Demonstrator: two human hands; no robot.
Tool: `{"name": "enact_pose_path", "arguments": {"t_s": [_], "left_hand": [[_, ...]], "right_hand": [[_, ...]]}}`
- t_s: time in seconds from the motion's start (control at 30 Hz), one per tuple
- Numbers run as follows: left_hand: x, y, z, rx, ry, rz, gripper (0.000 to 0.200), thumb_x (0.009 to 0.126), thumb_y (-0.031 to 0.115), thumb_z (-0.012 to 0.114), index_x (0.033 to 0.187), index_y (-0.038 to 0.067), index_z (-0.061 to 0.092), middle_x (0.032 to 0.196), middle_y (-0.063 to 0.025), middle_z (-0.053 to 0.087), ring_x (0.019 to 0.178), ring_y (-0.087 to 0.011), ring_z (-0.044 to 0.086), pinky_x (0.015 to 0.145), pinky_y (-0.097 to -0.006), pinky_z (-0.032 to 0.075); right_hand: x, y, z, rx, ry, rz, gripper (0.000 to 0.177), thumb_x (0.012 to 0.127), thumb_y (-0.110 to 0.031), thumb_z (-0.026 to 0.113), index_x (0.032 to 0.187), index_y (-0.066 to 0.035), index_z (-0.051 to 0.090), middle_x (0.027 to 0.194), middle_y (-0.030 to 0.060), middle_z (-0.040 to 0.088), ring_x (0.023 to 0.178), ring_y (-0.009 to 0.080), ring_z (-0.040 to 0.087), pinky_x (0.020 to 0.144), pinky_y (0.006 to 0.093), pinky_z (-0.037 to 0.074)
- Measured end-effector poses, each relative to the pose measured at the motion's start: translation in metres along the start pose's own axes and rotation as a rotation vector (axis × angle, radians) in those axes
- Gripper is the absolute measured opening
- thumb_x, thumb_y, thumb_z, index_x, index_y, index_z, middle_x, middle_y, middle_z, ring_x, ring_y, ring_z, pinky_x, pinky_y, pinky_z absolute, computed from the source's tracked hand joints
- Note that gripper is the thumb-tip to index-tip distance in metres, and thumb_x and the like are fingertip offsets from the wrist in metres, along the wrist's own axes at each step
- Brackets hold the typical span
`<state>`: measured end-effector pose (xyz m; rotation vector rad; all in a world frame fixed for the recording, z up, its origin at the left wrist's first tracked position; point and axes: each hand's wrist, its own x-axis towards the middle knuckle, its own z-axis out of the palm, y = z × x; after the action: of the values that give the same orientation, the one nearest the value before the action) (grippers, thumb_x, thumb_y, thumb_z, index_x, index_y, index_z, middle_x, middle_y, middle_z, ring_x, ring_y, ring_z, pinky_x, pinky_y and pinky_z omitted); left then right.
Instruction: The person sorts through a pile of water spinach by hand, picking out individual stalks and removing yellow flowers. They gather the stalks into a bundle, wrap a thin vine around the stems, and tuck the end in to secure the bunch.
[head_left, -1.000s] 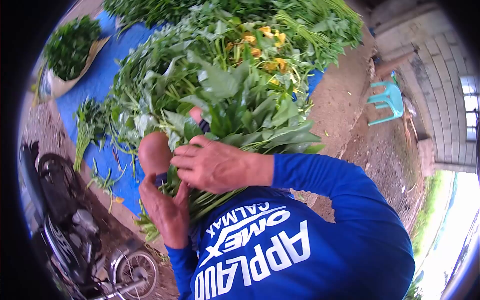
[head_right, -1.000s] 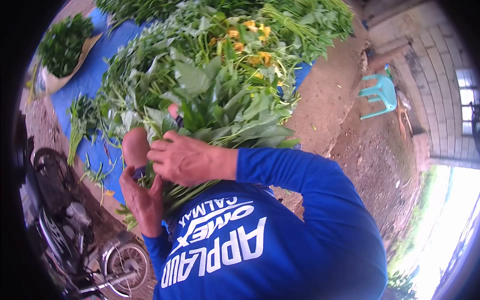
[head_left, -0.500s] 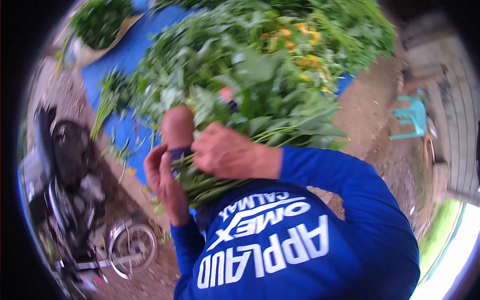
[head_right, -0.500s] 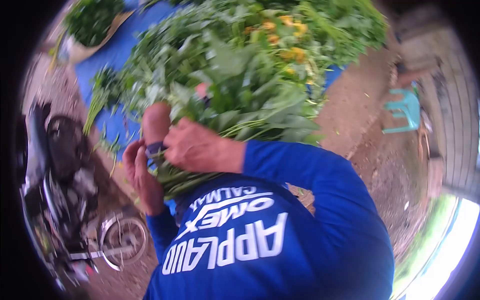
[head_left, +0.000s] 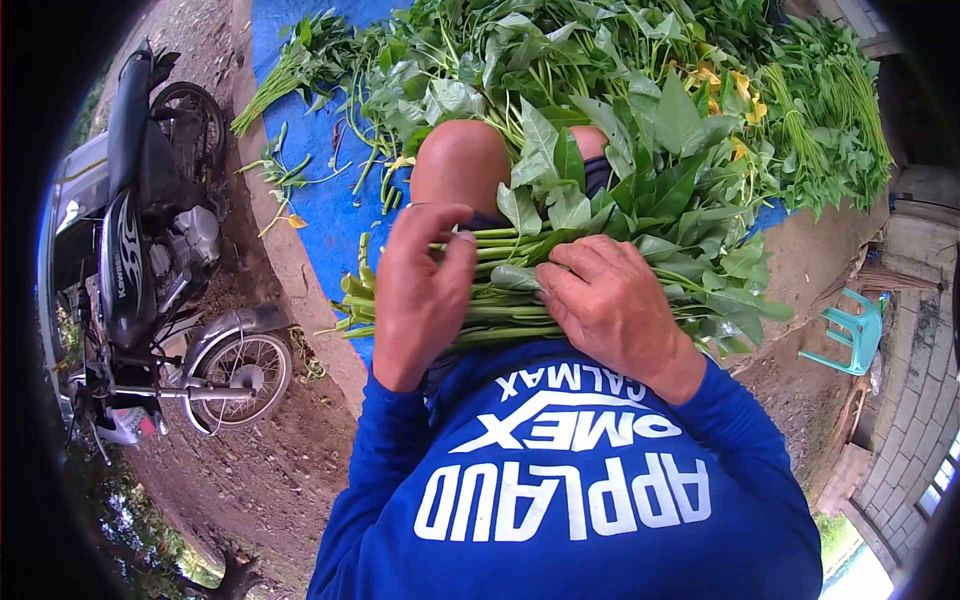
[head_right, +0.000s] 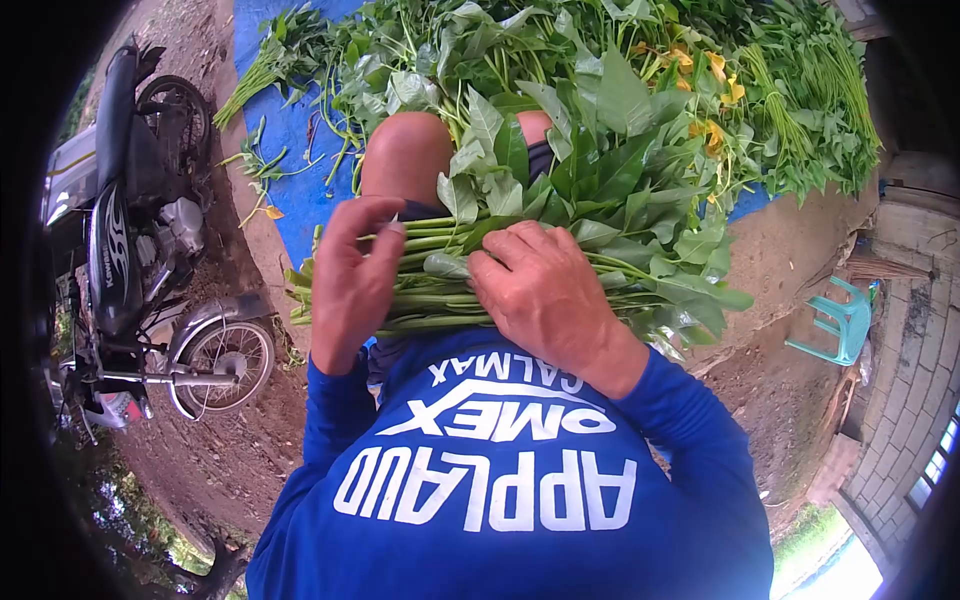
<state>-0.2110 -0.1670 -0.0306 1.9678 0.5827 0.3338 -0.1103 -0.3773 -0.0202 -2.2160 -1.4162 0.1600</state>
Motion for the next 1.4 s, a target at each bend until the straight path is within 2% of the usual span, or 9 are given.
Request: {"name": "enact_pose_path", "arguments": {"t_s": [0.07,0.4,0.67,0.8,0.87,1.03,1.23,1.33,1.4], "left_hand": [[-0.001,0.002,0.005,0.229,-0.136,0.026,0.017,0.098,0.009,0.072,0.111,-0.001,0.077,0.104,-0.0208,0.07,0.093,-0.0374,0.071,0.081,-0.044,0.056],[-0.02,0.026,0.0,0.424,-0.532,0.282,0.032,0.101,0.021,0.069,0.126,0.0,0.072,0.118,-0.0185,0.069,0.111,-0.0411,0.065,0.097,-0.0504,0.051],[-0.045,0.032,-0.014,0.611,-0.453,0.342,0.044,0.097,0.021,0.074,0.135,0.001,0.067,0.139,-0.018,0.067,0.13,-0.0383,0.061,0.112,-0.0512,0.046],[-0.056,0.035,-0.023,0.584,-0.488,0.309,0.046,0.096,0.02,0.075,0.136,-0.002,0.067,0.141,-0.0226,0.067,0.136,-0.0397,0.06,0.12,-0.0519,0.043],[-0.052,0.034,-0.028,0.535,-0.513,0.28,0.044,0.096,0.02,0.075,0.134,-0.002,0.069,0.14,-0.0228,0.068,0.134,-0.0406,0.062,0.118,-0.0503,0.045],[-0.005,0.039,-0.012,0.426,-0.304,0.263,0.028,0.1,0.021,0.073,0.116,-0.002,0.075,0.12,-0.0233,0.073,0.109,-0.0437,0.07,0.1,-0.0513,0.054],[0.061,0.026,0.055,0.724,-0.645,0.483,0.042,0.109,0.031,0.058,0.084,0.002,0.074,0.068,-0.0184,0.063,0.067,-0.0408,0.067,0.066,-0.0569,0.051],[0.096,-0.004,0.063,0.82,-0.818,0.632,0.035,0.113,0.024,0.052,0.145,0.018,0.065,0.067,-0.0189,0.061,0.064,-0.0409,0.066,0.06,-0.0541,0.05],[0.111,-0.012,0.073,0.605,-1.021,0.187,0.045,0.112,0.024,0.053,0.155,0.011,0.053,0.072,-0.0173,0.063,0.072,-0.0381,0.067,0.066,-0.0493,0.052]], "right_hand": [[0.001,0.0,0.0,-0.003,-0.009,0.005,0.024,0.085,-0.013,0.082,0.107,-0.005,0.076,0.109,0.0075,0.072,0.104,0.0288,0.068,0.087,0.0428,0.052],[0.022,0.014,-0.006,0.032,-0.144,-0.029,0.043,0.091,-0.015,0.076,0.134,-0.01,0.071,0.095,0.0107,0.056,0.088,0.0324,0.061,0.078,0.0478,0.054],[0.036,0.022,-0.024,-0.125,-0.145,-0.247,0.023,0.09,-0.021,0.078,0.106,-0.006,0.072,0.132,0.0167,0.064,0.119,0.0341,0.063,0.107,0.0511,0.047],[0.025,0.029,-0.026,-0.115,-0.222,-0.188,0.015,0.093,-0.022,0.077,0.094,-0.01,0.069,0.1,0.0087,0.069,0.099,0.0277,0.067,0.089,0.0453,0.048],[0.019,0.025,-0.024,-0.097,-0.2,-0.141,0.016,0.092,-0.021,0.078,0.091,-0.01,0.067,0.083,0.0065,0.064,0.084,0.0266,0.067,0.081,0.0431,0.048],[0.005,0.017,-0.015,-0.067,-0.09,-0.026,0.02,0.091,-0.026,0.08,0.089,-0.011,0.067,0.085,0.0055,0.066,0.086,0.0256,0.068,0.077,0.0416,0.049],[-0.019,0.02,-0.009,-0.163,0.024,0.005,0.017,0.09,-0.026,0.074,0.085,-0.011,0.069,0.087,0.0051,0.066,0.09,0.0244,0.067,0.077,0.0411,0.051],[-0.025,0.02,-0.008,-0.098,0.079,0.049,0.015,0.092,-0.024,0.073,0.087,-0.01,0.071,0.09,0.0067,0.068,0.093,0.0262,0.069,0.08,0.0423,0.053],[-0.025,0.024,0.0,-0.01,0.151,0.057,0.016,0.092,-0.023,0.073,0.088,-0.008,0.071,0.089,0.0094,0.069,0.091,0.0293,0.071,0.078,0.0457,0.055]]}}
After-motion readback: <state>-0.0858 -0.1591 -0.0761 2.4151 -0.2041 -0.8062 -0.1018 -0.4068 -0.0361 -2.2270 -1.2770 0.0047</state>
